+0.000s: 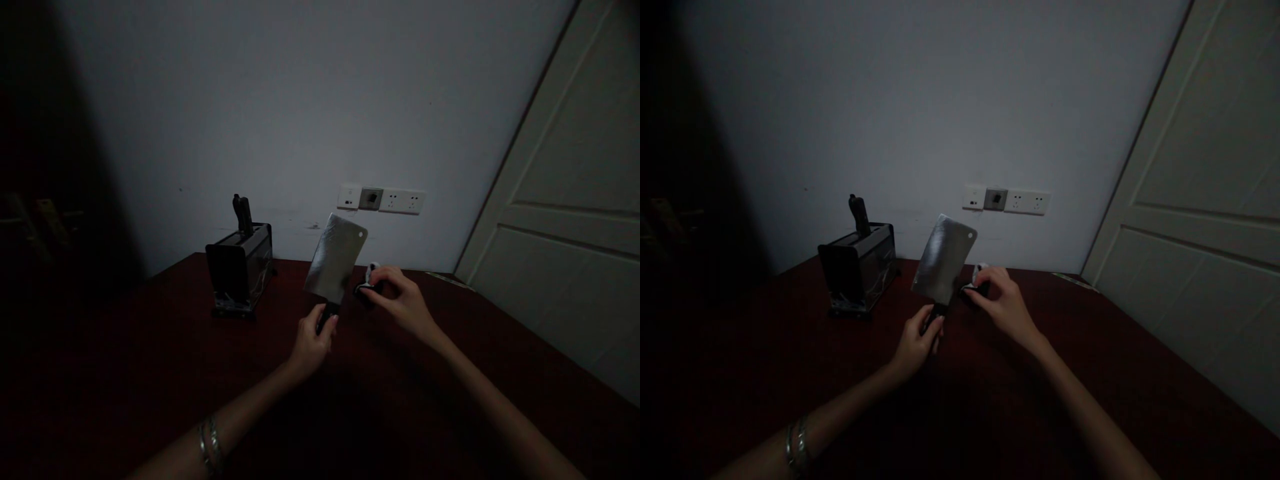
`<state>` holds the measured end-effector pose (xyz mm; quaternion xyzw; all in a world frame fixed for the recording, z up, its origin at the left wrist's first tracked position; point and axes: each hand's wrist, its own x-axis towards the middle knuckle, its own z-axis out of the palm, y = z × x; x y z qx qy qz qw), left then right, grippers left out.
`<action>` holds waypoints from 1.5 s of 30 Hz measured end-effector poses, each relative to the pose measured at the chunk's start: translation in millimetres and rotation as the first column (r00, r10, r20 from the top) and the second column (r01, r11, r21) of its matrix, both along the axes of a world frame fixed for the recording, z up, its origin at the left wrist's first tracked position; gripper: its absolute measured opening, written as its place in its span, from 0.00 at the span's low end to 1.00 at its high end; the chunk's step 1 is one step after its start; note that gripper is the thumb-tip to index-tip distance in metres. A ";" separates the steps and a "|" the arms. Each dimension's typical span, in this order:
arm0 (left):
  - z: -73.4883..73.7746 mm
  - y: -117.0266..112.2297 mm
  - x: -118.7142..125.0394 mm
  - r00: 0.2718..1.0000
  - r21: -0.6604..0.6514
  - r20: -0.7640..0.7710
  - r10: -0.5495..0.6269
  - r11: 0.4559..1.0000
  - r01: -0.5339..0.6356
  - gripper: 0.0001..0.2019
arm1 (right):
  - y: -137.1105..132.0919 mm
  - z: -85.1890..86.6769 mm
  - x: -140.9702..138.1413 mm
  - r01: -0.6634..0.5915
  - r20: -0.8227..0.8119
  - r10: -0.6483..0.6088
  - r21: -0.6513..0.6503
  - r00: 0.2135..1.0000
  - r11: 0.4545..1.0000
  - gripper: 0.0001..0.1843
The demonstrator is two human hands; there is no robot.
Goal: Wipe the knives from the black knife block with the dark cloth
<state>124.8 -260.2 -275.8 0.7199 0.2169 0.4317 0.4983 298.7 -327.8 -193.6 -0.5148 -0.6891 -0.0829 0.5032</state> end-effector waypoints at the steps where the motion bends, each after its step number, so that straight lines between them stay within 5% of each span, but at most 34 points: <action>1: 0.6 0.5 0.2 1.000 -0.012 0.007 -0.010 1.000 0.011 0.13 | -3.3 -0.4 8.4 0.012 -0.030 -0.013 -0.039 0.999 0.999 0.08; 5: 0.0 2.6 2.1 0.998 -0.085 0.049 -0.050 0.995 0.054 0.15 | -11.8 -5.0 30.1 0.028 0.032 -0.020 -0.268 0.999 0.963 0.08; 10: -0.7 5.0 4.0 0.994 -0.146 0.094 -0.049 0.987 0.063 0.16 | -2.4 -33.8 14.9 0.015 0.213 0.101 -0.484 0.972 0.875 0.05; 15: 4.6 5.9 2.6 0.993 -0.178 0.111 -0.044 0.982 0.064 0.15 | 11.5 -80.9 -13.3 0.029 0.305 0.176 -0.567 0.936 0.823 0.08; 19: 7.0 7.7 2.0 0.990 -0.159 0.132 -0.043 0.985 0.064 0.15 | 9.5 -97.9 -21.5 0.018 0.342 0.209 -0.556 0.916 0.831 0.15; 25: 15.4 13.2 2.3 0.985 -0.177 0.145 -0.089 0.977 0.115 0.16 | -5.4 -77.3 -22.9 -0.059 0.138 0.140 -0.471 0.980 0.880 0.15; 28: 24.5 16.0 2.2 0.977 -0.202 0.150 -0.153 0.962 0.182 0.16 | -12.7 -59.6 -29.1 -0.076 -0.096 0.040 -0.402 0.995 0.913 0.14; 33: 40.2 16.7 8.0 0.960 -0.284 0.196 -0.198 0.926 0.249 0.16 | -13.8 -44.5 -48.6 -0.246 -0.491 -0.031 -0.489 0.871 0.837 0.20; 38: 48.5 12.6 17.7 0.941 -0.354 0.253 -0.223 0.884 0.305 0.17 | -3.7 -44.3 -67.4 -0.309 -0.523 -0.025 -0.540 0.852 0.783 0.18; 45: 58.2 8.8 22.0 0.927 -0.401 0.290 -0.239 0.848 0.345 0.20 | -3.6 -37.9 -76.5 -0.088 -0.391 -0.101 -0.436 0.915 0.895 0.14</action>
